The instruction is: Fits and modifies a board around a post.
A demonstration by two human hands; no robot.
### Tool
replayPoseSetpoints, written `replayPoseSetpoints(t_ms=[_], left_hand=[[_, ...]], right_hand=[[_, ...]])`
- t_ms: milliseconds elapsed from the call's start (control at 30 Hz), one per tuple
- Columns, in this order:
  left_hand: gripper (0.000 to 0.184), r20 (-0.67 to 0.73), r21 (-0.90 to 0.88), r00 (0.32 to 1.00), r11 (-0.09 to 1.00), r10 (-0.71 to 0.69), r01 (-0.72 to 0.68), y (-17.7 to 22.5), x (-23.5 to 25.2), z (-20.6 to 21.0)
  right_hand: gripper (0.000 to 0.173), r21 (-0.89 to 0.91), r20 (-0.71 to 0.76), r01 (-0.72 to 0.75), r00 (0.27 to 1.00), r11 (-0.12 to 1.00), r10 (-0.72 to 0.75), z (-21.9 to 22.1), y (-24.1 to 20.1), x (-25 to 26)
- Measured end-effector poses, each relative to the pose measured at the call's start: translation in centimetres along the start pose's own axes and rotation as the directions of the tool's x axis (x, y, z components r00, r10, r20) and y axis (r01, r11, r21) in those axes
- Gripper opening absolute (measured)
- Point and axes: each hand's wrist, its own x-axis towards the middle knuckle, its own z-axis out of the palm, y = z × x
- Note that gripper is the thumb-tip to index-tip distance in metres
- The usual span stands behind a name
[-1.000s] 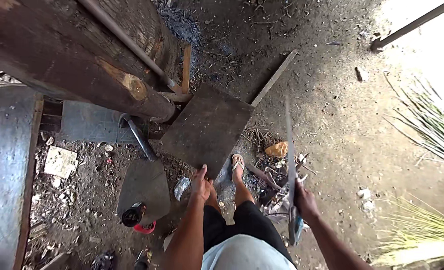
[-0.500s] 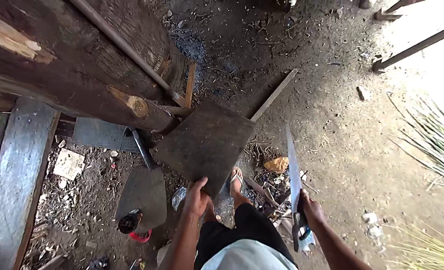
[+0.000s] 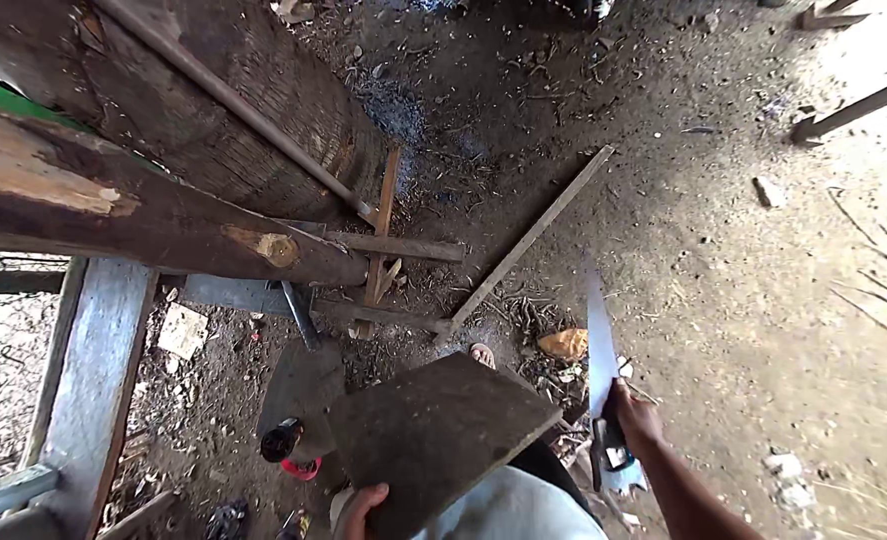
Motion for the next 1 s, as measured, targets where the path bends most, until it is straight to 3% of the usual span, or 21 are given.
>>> replayPoseSetpoints(t_ms=[200, 400, 567, 700, 733, 767, 833, 867, 900, 1000], left_hand=[[0.032, -0.102, -0.005, 0.995, 1.0, -0.022, 0.022, 6.4, 4.2, 6.6], [0.052, 0.006, 0.218, 1.0, 0.976, 0.009, -0.01, 16.0, 13.3, 16.3], [0.073, -0.083, 0.362, 0.994, 0.927, -0.07, 0.095, 20.0, 21.6, 22.9], [0.067, -0.105, 0.444, 0.994, 0.896, 0.035, 0.016, 22.1, 27.0, 26.1], [0.067, -0.083, 0.567, 0.994, 0.823, 0.075, -0.015, 22.5, 28.7, 26.1], [0.063, -0.042, 0.733, 0.988, 0.677, 0.148, -0.071, 22.6, 30.2, 25.8], [0.058, 0.172, 0.96, 0.954, 0.176, 0.244, -0.218, 22.1, 33.6, 23.8], [0.062, 0.265, 0.964, 0.94, -0.045, 0.214, -0.261, 21.3, 35.2, 22.1], [0.065, 0.306, 0.944, 0.94, -0.171, 0.15, -0.28, 20.1, 36.3, 20.0], [0.064, 0.312, 0.935, 0.945, -0.209, 0.095, -0.288, 16.4, 36.6, 14.1]], right_hand=[[0.075, -0.077, 0.027, 0.019, 0.999, 0.997, -0.017, -0.1, 0.8, -0.1], [0.075, -0.177, 0.019, 0.044, 0.999, 0.983, -0.041, 1.0, 2.5, -1.2], [0.073, -0.088, -0.053, -0.03, 0.998, 0.996, 0.025, 2.5, 2.5, -4.7], [0.075, 0.051, -0.092, -0.092, 0.991, 0.994, 0.097, 4.5, 2.3, -8.6], [0.075, 0.091, -0.103, -0.111, 0.987, 0.99, 0.121, 5.3, 2.4, -9.5], [0.073, 0.13, -0.114, -0.121, 0.984, 0.984, 0.136, 6.1, 2.5, -10.4], [0.068, 0.196, -0.126, -0.124, 0.981, 0.973, 0.151, 7.5, 2.1, -11.8], [0.068, 0.21, -0.13, -0.136, 0.978, 0.968, 0.165, 8.3, 2.0, -12.4], [0.068, 0.233, -0.135, -0.141, 0.975, 0.962, 0.175, 9.0, 2.0, -13.0], [0.067, 0.285, -0.135, -0.135, 0.974, 0.949, 0.18, 10.7, 1.4, -13.9]])
